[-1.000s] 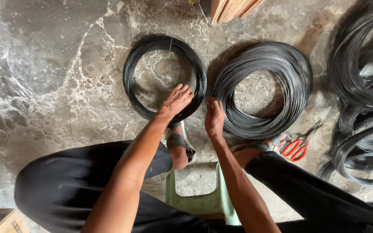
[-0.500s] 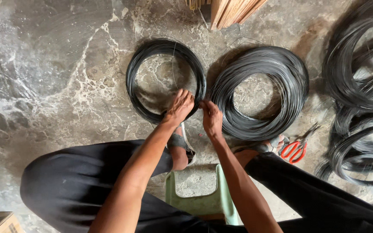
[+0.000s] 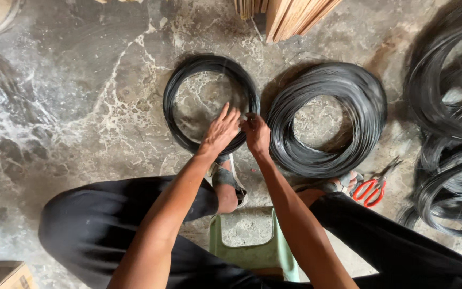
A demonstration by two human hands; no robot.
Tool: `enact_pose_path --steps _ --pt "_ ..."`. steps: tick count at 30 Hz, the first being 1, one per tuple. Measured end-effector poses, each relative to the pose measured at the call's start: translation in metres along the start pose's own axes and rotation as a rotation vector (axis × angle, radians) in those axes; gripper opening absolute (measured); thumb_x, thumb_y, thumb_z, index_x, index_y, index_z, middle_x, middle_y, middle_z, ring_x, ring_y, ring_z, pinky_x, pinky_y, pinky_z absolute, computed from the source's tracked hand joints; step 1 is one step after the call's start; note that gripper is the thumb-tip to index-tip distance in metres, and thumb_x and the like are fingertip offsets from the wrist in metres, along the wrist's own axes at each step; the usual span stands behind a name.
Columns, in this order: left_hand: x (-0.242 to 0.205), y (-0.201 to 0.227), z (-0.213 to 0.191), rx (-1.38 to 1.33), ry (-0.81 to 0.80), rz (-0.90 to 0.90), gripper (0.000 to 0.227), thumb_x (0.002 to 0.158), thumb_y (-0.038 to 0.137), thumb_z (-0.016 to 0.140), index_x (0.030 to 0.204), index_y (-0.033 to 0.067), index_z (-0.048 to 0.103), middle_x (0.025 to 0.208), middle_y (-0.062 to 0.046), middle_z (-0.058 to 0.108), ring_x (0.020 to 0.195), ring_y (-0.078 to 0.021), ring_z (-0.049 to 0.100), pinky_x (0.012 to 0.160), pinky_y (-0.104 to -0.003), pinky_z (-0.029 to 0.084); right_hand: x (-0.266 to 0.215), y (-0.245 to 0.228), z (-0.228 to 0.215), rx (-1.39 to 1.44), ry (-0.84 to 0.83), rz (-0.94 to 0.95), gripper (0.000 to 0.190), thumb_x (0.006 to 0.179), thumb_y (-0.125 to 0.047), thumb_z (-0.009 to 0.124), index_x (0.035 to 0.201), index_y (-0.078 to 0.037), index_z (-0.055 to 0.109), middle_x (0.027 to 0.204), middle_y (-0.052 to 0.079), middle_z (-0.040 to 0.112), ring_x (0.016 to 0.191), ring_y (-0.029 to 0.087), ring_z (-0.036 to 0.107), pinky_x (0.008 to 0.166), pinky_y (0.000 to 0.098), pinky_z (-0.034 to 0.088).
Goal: The person sits on a small stool and handles coils of black wire on the floor. They use red-handled shears to cut a section of wire from a coil and then arrange the wire loops.
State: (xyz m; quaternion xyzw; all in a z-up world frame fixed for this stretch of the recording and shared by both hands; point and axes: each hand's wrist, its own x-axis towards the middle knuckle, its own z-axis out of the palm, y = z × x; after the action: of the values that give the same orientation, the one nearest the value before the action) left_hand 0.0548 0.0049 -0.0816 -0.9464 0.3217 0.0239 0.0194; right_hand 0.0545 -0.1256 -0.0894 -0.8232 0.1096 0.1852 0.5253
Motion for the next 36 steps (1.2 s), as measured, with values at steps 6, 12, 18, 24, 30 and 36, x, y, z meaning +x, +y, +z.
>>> enact_pose_path --steps 6,12,18,24,30,36 --pt "-0.006 0.008 -0.002 0.102 0.084 -0.048 0.01 0.08 0.01 0.052 0.076 0.0038 0.059 0.089 -0.013 0.05 0.09 -0.026 0.046 0.091 -0.042 0.035 0.017 0.045 0.025 -0.155 0.004 -0.017 0.007 0.081 -0.021 0.061 0.083 -0.016 0.066 0.07 0.007 0.066 0.077 0.033 0.064 0.071 0.045 0.048" --pt "-0.006 0.017 0.003 0.104 0.085 -0.121 0.01 0.081 0.015 0.049 0.075 0.0101 0.056 0.084 -0.004 0.045 0.084 -0.0203 0.044 0.081 -0.036 0.037 0.004 0.056 0.028 -0.242 -0.02 -0.146 0.009 0.074 -0.016 0.056 0.07 -0.015 0.064 0.069 0.008 0.063 0.071 0.031 0.063 0.06 0.0441 0.047" --pt "-0.018 0.02 -0.021 0.046 0.188 -0.125 0.007 0.081 0.01 0.054 0.08 0.0063 0.059 0.084 -0.008 0.047 0.079 -0.0223 0.047 0.074 -0.036 0.038 -0.003 0.063 0.035 -0.162 0.05 -0.258 0.009 0.07 -0.009 0.058 0.075 -0.01 0.066 0.074 0.014 0.06 0.072 0.036 0.061 0.063 0.0418 0.049" --pt "-0.032 0.018 -0.019 0.023 0.252 -0.365 0.044 0.082 0.012 0.059 0.125 0.0117 0.047 0.112 -0.009 0.052 0.095 -0.0182 0.052 0.085 -0.036 0.039 -0.012 0.032 0.017 -0.092 0.005 -0.218 0.01 0.079 -0.016 0.064 0.081 -0.009 0.07 0.074 0.013 0.061 0.069 0.032 0.062 0.063 0.0363 0.05" --pt "-0.025 0.025 -0.003 -0.155 0.332 -0.184 0.013 0.083 0.0 0.052 0.093 -0.0012 0.06 0.075 -0.011 0.051 0.08 -0.0247 0.054 0.084 -0.039 0.045 -0.01 0.049 0.018 -0.132 -0.049 -0.157 0.013 0.081 -0.022 0.062 0.086 -0.015 0.072 0.075 0.011 0.063 0.073 0.032 0.063 0.065 0.0414 0.05" --pt "-0.017 0.005 0.006 -0.157 0.236 -0.064 0.002 0.074 0.013 0.063 0.075 0.0115 0.062 0.07 -0.005 0.049 0.075 -0.0227 0.049 0.071 -0.038 0.041 -0.018 0.021 0.004 -0.159 -0.008 0.006 0.012 0.083 -0.022 0.058 0.089 -0.017 0.068 0.083 0.005 0.068 0.085 0.024 0.065 0.074 0.0389 0.052"
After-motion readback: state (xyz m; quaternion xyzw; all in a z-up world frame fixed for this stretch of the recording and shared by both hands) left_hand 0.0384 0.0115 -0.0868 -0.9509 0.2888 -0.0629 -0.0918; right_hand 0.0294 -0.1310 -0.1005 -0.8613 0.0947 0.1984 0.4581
